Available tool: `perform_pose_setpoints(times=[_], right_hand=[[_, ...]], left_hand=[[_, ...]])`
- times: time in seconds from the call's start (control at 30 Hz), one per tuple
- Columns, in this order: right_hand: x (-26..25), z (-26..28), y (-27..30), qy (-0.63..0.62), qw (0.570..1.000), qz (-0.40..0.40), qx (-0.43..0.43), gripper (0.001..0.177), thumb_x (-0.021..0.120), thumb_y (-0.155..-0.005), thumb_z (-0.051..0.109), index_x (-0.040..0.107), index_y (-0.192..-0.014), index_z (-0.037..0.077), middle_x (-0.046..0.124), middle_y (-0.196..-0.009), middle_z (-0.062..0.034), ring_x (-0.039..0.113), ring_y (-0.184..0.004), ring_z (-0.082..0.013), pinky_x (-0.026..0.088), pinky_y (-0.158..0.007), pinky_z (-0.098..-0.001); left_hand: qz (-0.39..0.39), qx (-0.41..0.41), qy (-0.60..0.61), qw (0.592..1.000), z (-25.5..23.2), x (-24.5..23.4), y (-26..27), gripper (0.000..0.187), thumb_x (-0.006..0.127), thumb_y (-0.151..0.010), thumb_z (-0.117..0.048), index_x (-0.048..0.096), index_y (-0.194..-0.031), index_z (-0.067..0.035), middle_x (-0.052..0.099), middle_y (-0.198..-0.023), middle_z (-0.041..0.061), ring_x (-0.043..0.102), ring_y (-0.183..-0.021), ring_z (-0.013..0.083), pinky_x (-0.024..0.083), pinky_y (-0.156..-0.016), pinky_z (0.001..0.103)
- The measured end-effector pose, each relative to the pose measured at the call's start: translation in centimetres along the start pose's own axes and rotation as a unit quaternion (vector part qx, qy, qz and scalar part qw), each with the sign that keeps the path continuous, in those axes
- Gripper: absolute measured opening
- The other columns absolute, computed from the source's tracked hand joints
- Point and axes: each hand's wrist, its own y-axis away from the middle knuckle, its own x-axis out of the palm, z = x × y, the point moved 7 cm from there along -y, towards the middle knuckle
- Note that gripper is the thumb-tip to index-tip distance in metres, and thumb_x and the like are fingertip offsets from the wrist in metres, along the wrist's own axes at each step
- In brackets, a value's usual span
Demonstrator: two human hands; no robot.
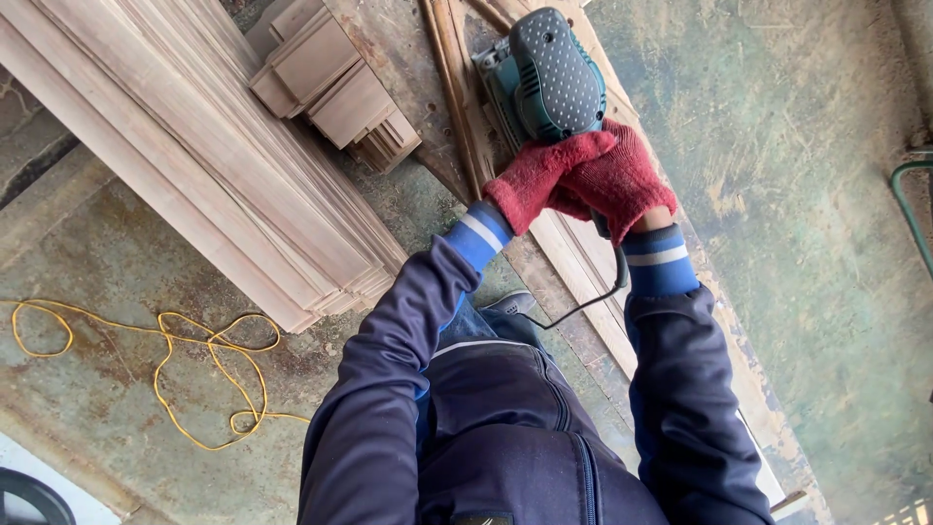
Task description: Sanding a wooden plank using both a power orbital sander and manual sandpaper sheets.
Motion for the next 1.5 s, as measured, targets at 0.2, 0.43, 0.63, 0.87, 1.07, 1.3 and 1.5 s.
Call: perform_pose_setpoints(times=[0.2, 0.43, 0.63, 0.87, 1.07, 1.3, 1.5], right_hand=[[0.6, -6.0, -0.1, 0.041, 0.998, -0.023, 0.041, 0.035, 0.054, -0.095, 0.028, 0.073, -0.111, 0.003, 0.074, -0.100, -0.0214, 0.068, -0.110, -0.0425, 0.053, -0.097, -0.0516], [0.5, -12.3, 4.1, -0.078, 0.996, -0.013, 0.044, 0.023, 0.059, -0.091, 0.029, 0.071, -0.100, 0.012, 0.072, -0.086, -0.0154, 0.071, -0.095, -0.0410, 0.054, -0.085, -0.0518], [-1.1, -18.0, 11.2, -0.094, 0.992, -0.033, 0.077, 0.024, 0.062, -0.088, 0.028, 0.071, -0.101, 0.010, 0.071, -0.088, -0.0177, 0.070, -0.099, -0.0427, 0.053, -0.090, -0.0527], [-2.2, -28.6, 21.1, -0.115, 0.985, -0.055, 0.113, 0.028, 0.053, -0.090, 0.027, 0.070, -0.099, 0.007, 0.072, -0.089, -0.0191, 0.070, -0.101, -0.0436, 0.053, -0.091, -0.0544], [-1.9, -41.5, 30.1, -0.127, 0.976, -0.083, 0.155, 0.028, 0.056, -0.089, 0.031, 0.070, -0.100, 0.010, 0.068, -0.081, -0.0178, 0.070, -0.094, -0.0422, 0.053, -0.085, -0.0547], [-2.3, -53.6, 42.5, -0.220, 0.934, -0.087, 0.267, 0.040, 0.046, -0.095, 0.024, 0.066, -0.113, -0.006, 0.064, -0.083, -0.0198, 0.064, -0.088, -0.0355, 0.056, -0.079, -0.0501], [-0.4, -64.9, 49.0, -0.181, 0.942, -0.167, 0.228, 0.028, 0.068, -0.092, 0.021, 0.070, -0.099, -0.006, 0.067, -0.070, -0.0241, 0.062, -0.072, -0.0294, 0.049, -0.062, -0.0448]], left_hand=[[0.011, -0.012, -0.008, 1.000, 2.0, 0.7, -0.3, 0.074, 0.094, -0.060, -0.036, 0.069, -0.116, 0.006, 0.072, -0.095, 0.030, 0.074, -0.079, 0.0541, 0.068, -0.059, 0.061], [0.032, -0.041, -0.016, 0.999, 9.3, 3.1, 0.0, 0.082, 0.096, -0.062, -0.036, 0.065, -0.125, 0.007, 0.071, -0.104, 0.032, 0.071, -0.086, 0.0584, 0.066, -0.062, 0.064], [0.048, -0.077, -0.034, 0.995, 17.3, 7.4, 1.6, 0.079, 0.095, -0.063, -0.030, 0.064, -0.125, 0.008, 0.070, -0.105, 0.034, 0.070, -0.088, 0.0590, 0.065, -0.062, 0.067], [0.055, -0.084, -0.038, 0.994, 32.1, 12.8, 2.3, 0.082, 0.098, -0.062, -0.026, 0.064, -0.127, 0.009, 0.067, -0.111, 0.037, 0.068, -0.090, 0.0607, 0.064, -0.060, 0.070], [0.069, -0.119, -0.073, 0.988, 46.2, 18.1, 4.3, 0.088, 0.096, -0.064, -0.028, 0.059, -0.133, 0.012, 0.064, -0.121, 0.038, 0.064, -0.098, 0.0617, 0.061, -0.065, 0.071], [0.103, -0.131, -0.132, 0.977, 57.3, 25.3, 11.5, 0.076, 0.095, -0.063, -0.038, 0.070, -0.120, 0.005, 0.071, -0.112, 0.029, 0.069, -0.100, 0.0510, 0.061, -0.073, 0.066], [0.228, -0.229, -0.264, 0.909, 61.6, 29.5, 17.3, 0.086, 0.081, -0.058, -0.040, 0.062, -0.127, 0.009, 0.072, -0.104, 0.024, 0.071, -0.074, 0.0329, 0.063, -0.060, 0.040]])
